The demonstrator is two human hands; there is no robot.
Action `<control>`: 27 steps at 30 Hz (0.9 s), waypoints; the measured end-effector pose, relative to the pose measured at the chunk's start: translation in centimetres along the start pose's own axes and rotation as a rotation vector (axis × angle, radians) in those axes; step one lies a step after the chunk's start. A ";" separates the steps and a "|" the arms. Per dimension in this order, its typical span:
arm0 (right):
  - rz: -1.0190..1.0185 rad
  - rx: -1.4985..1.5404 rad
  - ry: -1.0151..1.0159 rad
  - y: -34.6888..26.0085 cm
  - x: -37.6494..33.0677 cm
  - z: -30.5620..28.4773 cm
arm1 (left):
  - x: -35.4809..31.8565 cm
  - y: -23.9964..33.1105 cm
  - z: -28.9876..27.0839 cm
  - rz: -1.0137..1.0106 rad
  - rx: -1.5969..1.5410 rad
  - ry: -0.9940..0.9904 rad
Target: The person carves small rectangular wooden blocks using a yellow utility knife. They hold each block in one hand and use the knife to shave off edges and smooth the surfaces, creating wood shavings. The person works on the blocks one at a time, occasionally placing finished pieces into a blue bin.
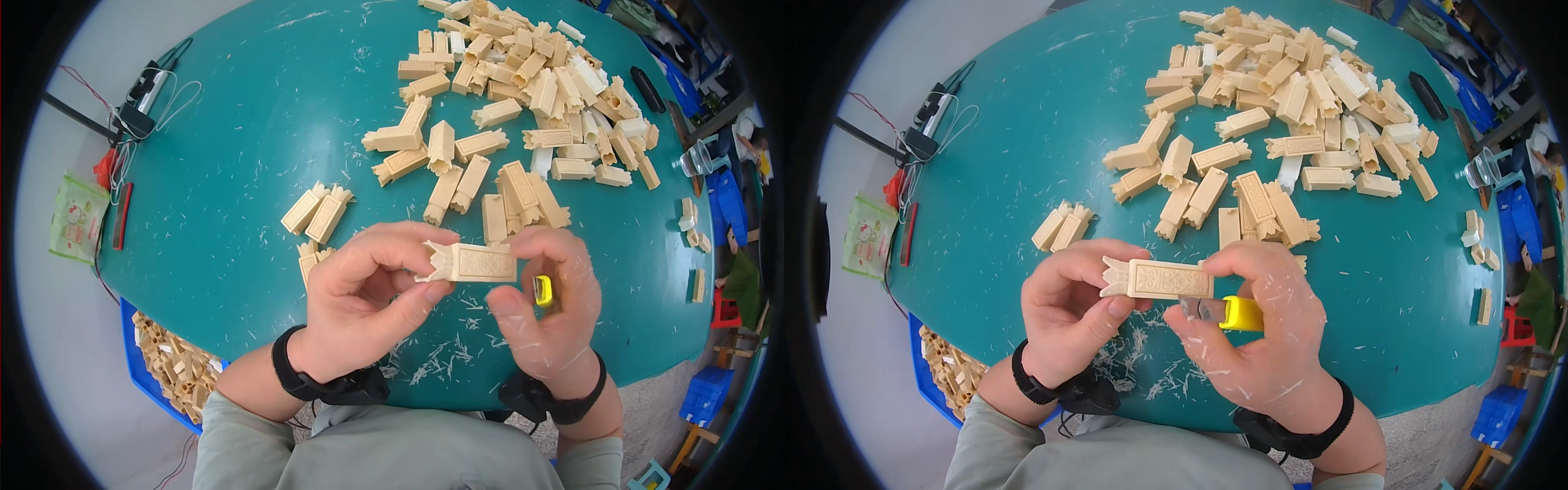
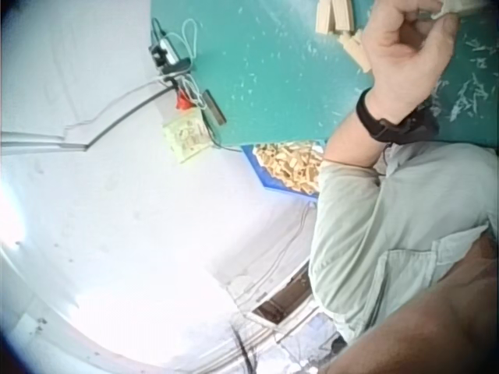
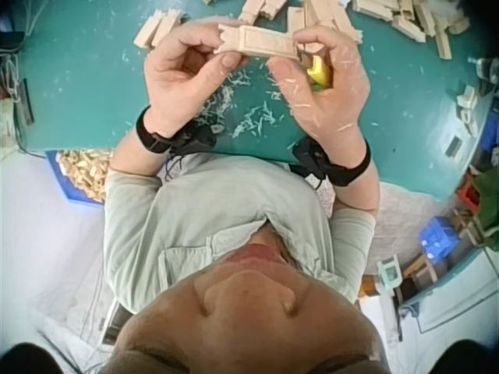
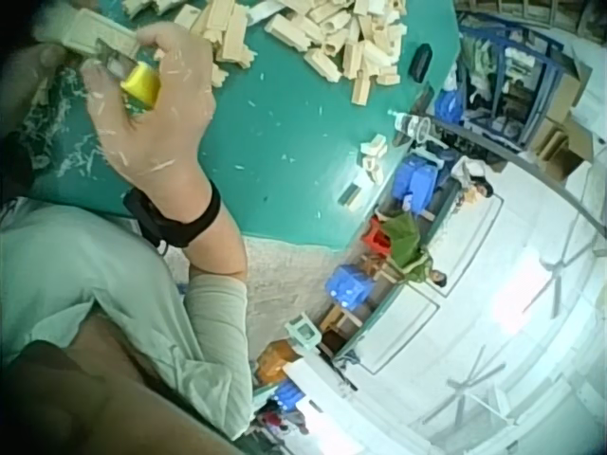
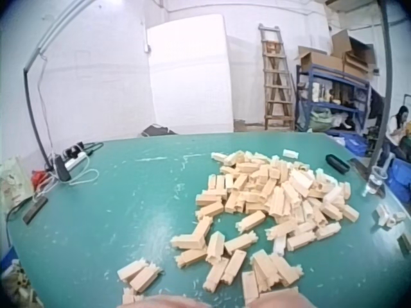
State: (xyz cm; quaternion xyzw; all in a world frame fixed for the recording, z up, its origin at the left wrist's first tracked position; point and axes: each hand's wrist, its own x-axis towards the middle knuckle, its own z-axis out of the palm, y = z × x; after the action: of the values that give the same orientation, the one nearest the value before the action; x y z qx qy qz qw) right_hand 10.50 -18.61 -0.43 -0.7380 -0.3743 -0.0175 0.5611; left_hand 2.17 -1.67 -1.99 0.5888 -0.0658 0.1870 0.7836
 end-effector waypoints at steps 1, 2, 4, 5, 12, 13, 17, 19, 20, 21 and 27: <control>-0.018 -0.013 -0.006 0.0 0.0 -0.2 | -0.1 0.2 0.2 0.012 0.024 0.019; -0.035 -0.025 -0.012 0.1 0.0 -0.4 | -0.1 0.4 0.3 0.024 0.048 0.038; -0.097 -0.028 -0.011 0.4 -0.2 -0.6 | -0.1 0.3 0.2 0.095 0.174 0.034; -0.127 -0.030 -0.009 0.5 -0.4 -0.6 | -0.2 0.3 0.1 0.130 0.237 0.031; -0.078 -0.123 -0.068 -0.6 -0.8 0.3 | -0.7 0.5 0.2 0.113 0.419 0.101; -0.085 -0.137 -0.101 -0.7 -0.8 0.5 | -0.8 0.4 0.3 0.123 0.433 0.102; -0.108 -0.188 -0.115 -0.9 -0.8 1.0 | -0.4 0.0 0.3 0.232 0.529 0.011; -0.099 -0.196 -0.110 -0.9 -0.8 1.0 | -0.6 -0.1 0.5 0.205 0.475 0.036; -0.096 -0.197 -0.108 -0.9 -0.8 1.0 | -0.6 -0.2 0.6 0.193 0.450 0.050; -0.092 -0.192 -0.101 -0.9 -0.8 1.0 | -0.6 -0.2 0.6 0.212 0.467 0.047; -0.084 -0.182 -0.085 -0.7 -0.8 1.1 | -0.5 -0.2 0.4 0.299 0.546 0.008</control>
State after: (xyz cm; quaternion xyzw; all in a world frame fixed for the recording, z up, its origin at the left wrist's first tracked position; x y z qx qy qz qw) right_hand 9.10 -18.07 -0.57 -0.7698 -0.4252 -0.0436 0.4741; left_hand 1.80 -2.24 -2.17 0.7605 -0.0958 0.3131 0.5607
